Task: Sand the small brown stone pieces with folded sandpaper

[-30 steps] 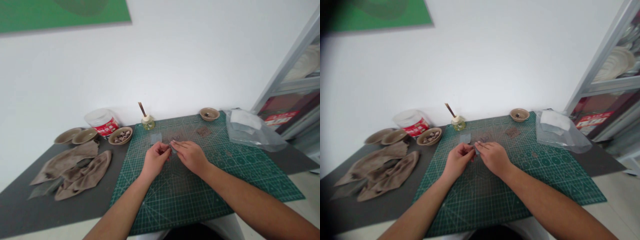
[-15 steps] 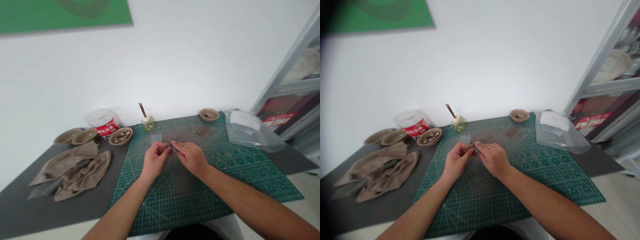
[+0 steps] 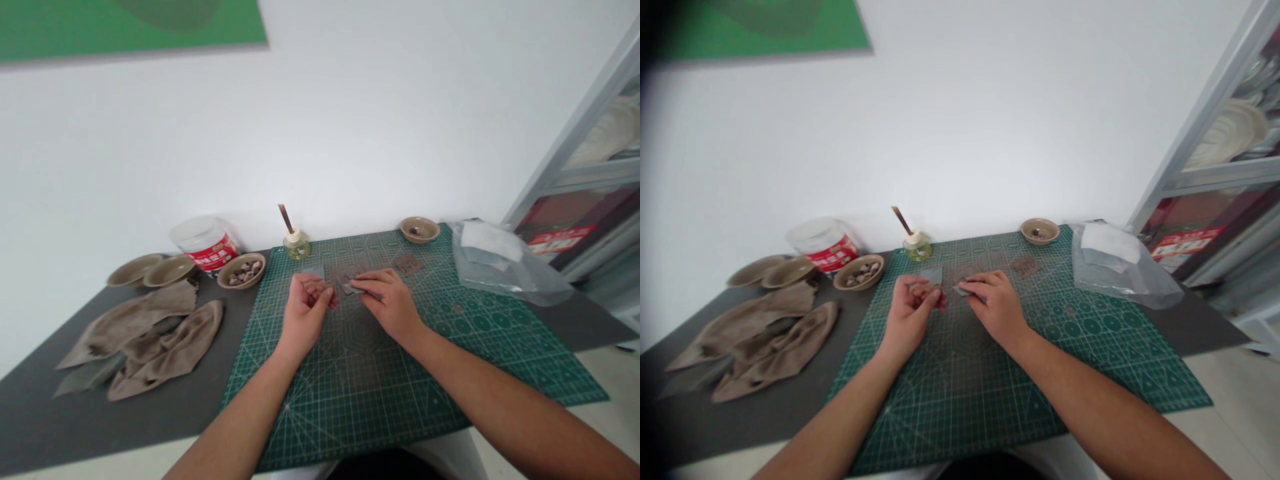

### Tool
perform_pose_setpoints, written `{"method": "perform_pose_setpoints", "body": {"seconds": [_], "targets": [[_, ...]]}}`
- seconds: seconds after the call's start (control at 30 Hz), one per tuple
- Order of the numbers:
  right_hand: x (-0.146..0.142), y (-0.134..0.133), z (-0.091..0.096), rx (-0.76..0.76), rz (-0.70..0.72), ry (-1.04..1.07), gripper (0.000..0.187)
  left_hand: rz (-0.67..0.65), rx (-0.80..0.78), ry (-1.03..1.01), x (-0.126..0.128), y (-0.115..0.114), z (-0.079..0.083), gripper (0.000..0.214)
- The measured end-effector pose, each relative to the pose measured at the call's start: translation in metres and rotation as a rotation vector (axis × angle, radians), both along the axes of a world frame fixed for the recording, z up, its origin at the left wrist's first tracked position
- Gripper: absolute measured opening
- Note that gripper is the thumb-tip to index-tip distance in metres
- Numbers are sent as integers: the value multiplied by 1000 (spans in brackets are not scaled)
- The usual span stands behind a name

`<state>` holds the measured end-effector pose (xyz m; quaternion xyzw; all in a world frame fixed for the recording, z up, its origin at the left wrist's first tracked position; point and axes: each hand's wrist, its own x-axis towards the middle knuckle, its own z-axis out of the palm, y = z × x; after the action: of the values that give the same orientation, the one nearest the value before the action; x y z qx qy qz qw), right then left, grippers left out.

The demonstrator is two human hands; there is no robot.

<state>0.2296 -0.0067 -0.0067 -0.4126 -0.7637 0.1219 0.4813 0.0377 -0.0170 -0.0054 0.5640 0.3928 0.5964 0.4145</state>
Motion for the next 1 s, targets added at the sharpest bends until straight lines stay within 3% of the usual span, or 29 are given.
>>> {"method": "perform_pose_setpoints", "body": {"seconds": [0.13,0.3,0.47,0.57,0.7,1.0], "targets": [[-1,2,0,-8,-46,54,19,-35,-50,54,2,1,-1,22],[-3,0,-3,26,-26,45,24,-96,-115,88,3,-1,-2,22],[-9,-6,-7,156,52,-141,34,-21,-76,390,1,-3,-5,9],[-13,-10,-9,230,75,-305,37,21,-36,473,0,-4,-5,8],[-14,-11,-10,256,70,-416,39,36,-91,426,2,-5,-2,9],[-12,-12,-6,229,124,-366,42,-20,-120,251,3,-7,-1,13]]}}
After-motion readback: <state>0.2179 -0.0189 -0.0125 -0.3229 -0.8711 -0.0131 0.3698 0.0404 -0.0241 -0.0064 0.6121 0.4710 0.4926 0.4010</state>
